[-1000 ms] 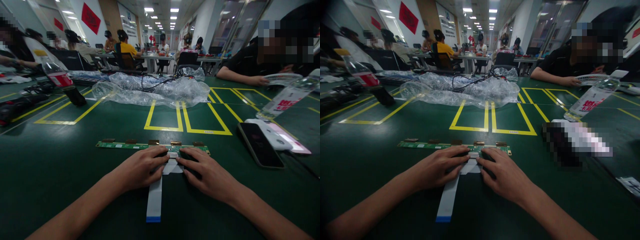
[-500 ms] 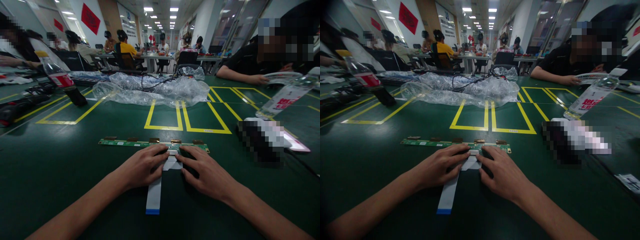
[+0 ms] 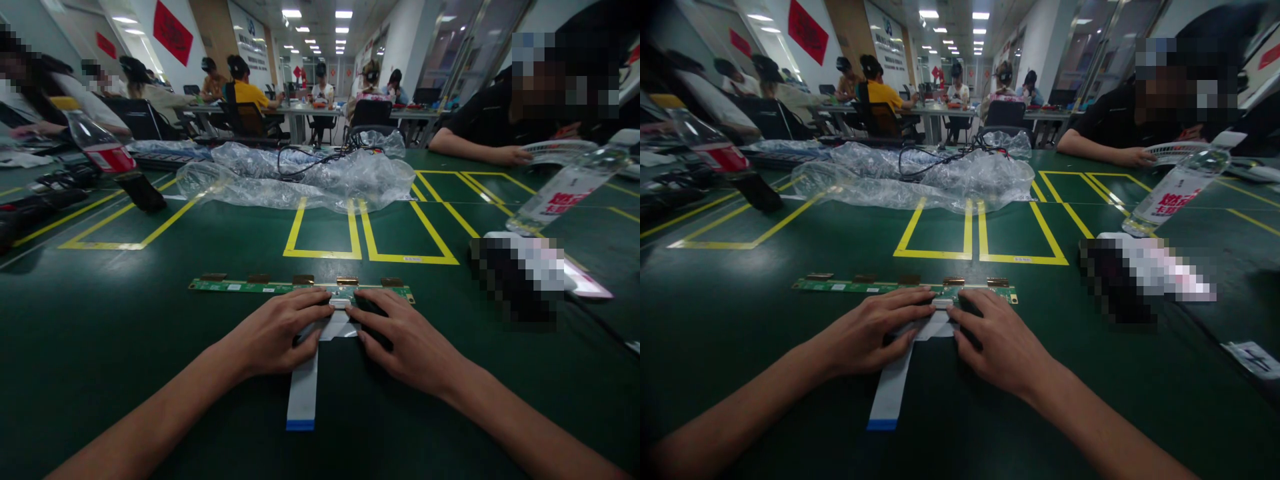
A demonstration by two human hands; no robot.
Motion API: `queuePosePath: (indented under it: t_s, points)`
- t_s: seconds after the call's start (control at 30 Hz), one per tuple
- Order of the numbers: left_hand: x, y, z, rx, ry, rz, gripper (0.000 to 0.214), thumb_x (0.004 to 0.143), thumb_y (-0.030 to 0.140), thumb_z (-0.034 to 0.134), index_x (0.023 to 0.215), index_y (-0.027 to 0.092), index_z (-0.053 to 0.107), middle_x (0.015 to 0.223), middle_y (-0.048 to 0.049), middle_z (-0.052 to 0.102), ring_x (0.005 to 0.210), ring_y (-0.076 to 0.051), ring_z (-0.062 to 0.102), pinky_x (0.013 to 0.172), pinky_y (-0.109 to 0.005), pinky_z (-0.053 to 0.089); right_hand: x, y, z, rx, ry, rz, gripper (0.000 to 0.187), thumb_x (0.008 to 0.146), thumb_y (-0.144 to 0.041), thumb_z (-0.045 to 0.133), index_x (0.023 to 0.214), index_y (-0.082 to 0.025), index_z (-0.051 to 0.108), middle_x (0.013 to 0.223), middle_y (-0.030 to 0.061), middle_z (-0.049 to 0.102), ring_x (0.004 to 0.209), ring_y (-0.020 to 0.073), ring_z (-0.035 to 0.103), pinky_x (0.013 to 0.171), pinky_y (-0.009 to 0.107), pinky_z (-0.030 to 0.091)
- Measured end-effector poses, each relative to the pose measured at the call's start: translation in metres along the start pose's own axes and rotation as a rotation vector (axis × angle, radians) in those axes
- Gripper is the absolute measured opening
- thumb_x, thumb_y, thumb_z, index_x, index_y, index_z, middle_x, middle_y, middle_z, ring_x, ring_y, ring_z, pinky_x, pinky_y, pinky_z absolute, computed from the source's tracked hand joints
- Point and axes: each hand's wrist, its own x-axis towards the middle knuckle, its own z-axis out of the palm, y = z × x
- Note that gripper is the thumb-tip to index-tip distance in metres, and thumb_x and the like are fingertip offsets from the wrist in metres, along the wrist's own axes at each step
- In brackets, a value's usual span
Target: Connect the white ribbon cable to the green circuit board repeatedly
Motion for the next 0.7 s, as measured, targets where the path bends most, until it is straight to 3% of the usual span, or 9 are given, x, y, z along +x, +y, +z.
queuePosePath:
  t_s: [0.23, 0.7]
  points:
    - [0.000, -0.001, -0.004, -0.018, -0.010, 0.009, 0.042, 0.094, 0.021, 0.052, 0.135, 0.015, 0.058, 0.144, -0.0128, 0.057, 0.139, -0.026, 0.049, 0.116, -0.049, 0.046, -0.006, 0.012, 0.002, 0.092, -0.033, 0.005, 0.042, 0.097, -0.031, 0.055, 0.139, -0.029, 0.060, 0.154, 0.0102, 0.048, 0.142, 0.0316, 0.043, 0.114, 0.059, 0.038]
    - [0.000, -0.002, -0.003, 0.002, -0.021, 0.018, 0.046, 0.092, 0.021, 0.052, 0.137, 0.014, 0.056, 0.146, -0.0135, 0.055, 0.140, -0.026, 0.048, 0.117, -0.048, 0.044, -0.003, -0.001, 0.002, 0.062, -0.022, 0.087, 0.044, 0.096, -0.029, 0.054, 0.138, -0.021, 0.062, 0.152, 0.0135, 0.050, 0.141, 0.0316, 0.045, 0.115, 0.058, 0.037]
